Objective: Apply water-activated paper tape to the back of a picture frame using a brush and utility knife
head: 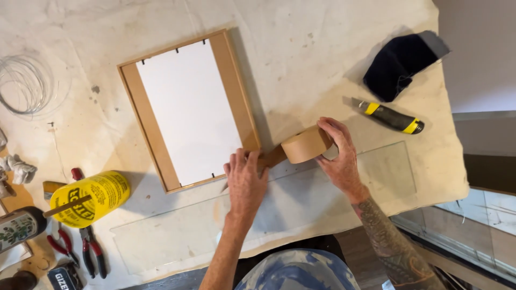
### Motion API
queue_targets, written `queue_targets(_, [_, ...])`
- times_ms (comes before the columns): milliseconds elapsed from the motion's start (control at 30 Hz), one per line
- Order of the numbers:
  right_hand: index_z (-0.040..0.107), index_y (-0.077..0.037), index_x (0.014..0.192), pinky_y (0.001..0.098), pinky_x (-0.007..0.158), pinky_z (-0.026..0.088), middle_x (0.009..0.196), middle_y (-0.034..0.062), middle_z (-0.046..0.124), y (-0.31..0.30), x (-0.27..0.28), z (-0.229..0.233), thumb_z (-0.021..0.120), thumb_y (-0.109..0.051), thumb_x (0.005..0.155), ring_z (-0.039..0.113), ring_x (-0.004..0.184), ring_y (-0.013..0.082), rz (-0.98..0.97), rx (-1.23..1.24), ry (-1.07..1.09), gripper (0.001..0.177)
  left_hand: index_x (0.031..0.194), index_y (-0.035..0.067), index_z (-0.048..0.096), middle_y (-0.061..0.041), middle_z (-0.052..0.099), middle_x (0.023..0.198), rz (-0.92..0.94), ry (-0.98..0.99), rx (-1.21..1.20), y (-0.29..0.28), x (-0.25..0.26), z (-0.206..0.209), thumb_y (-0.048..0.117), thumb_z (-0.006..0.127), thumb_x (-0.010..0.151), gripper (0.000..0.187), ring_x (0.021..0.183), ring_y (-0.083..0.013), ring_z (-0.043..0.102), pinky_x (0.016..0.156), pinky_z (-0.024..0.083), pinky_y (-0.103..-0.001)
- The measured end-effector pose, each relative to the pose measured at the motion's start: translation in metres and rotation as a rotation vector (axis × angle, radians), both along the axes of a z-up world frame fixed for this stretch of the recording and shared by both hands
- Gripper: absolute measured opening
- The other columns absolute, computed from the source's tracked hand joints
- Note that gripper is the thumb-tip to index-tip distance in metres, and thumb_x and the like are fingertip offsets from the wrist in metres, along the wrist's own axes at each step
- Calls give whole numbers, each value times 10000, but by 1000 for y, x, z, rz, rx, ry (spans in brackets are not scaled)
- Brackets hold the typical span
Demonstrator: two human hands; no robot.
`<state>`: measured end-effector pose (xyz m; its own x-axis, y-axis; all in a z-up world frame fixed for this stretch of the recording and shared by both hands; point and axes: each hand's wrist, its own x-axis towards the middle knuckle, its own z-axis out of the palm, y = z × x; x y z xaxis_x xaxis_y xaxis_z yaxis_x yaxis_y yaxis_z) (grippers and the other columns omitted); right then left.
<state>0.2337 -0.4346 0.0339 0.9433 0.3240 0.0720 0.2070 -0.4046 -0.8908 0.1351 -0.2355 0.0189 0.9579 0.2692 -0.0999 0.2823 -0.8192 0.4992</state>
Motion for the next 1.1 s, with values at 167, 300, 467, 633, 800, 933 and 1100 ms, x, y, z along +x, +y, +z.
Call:
queue_targets(167, [585,3,1280,474,988,473,1270,211,546,-11,29,-27,799,68,667,540,1212,368,69,243,109,653,918,200,717,-8,675,877,196,309,-409,-5,5,25,217,736,788,132,789,-234,686,731,534,-381])
queue_targets(300, [580,4,1295,490,1060,401,1288,200,586,-14,66,-24,840,-152,710,533,1256,356,271,224,64,659,985,172,736,-47,745,868,265,302,-585,-11,-3,25,172,740,803,182,820,-219,725,733,564,-335])
queue_targets(467, [572,10,1308,555,1097,348,1269,251,586,-20,94,-17,793,-54,742,529,1219,421,335,170,79,610,1077,101,747,-135,763,941,419,255,-885,-31,-27,28,192,776,816,279,880,-240,735,752,590,-343])
queue_targets(633, [536,-33,1322,375,1062,477,1363,165,549,-16,110,19,605,179,807,531,1269,299,329,45,128,561,1067,29,727,-51,753,905,463,9,-1251,-66,-64,46,97,760,815,263,845,-96,696,776,562,-218])
queue_targets(800, [466,-50,1397,343,1065,442,1457,152,450,-17,88,57,550,127,854,459,1327,279,243,-31,142,578,1038,30,697,-92,749,924,275,-166,-1190,-79,-67,73,96,741,838,215,818,-155,731,746,615,-251])
queue_targets(933, [593,-19,1223,388,1054,490,1280,161,622,-24,32,112,581,-203,924,600,1227,263,135,117,173,351,1142,24,603,-102,698,914,218,-257,-1204,-77,-41,73,45,718,851,314,874,-142,678,854,599,-279])
queue_targets(1100, [643,-63,1177,490,1108,432,1256,121,640,-36,-6,99,740,-222,802,541,1290,310,309,190,112,419,1232,-9,608,-110,697,903,159,-310,-1229,-74,-1,74,-3,736,829,423,827,-166,685,805,598,-319])
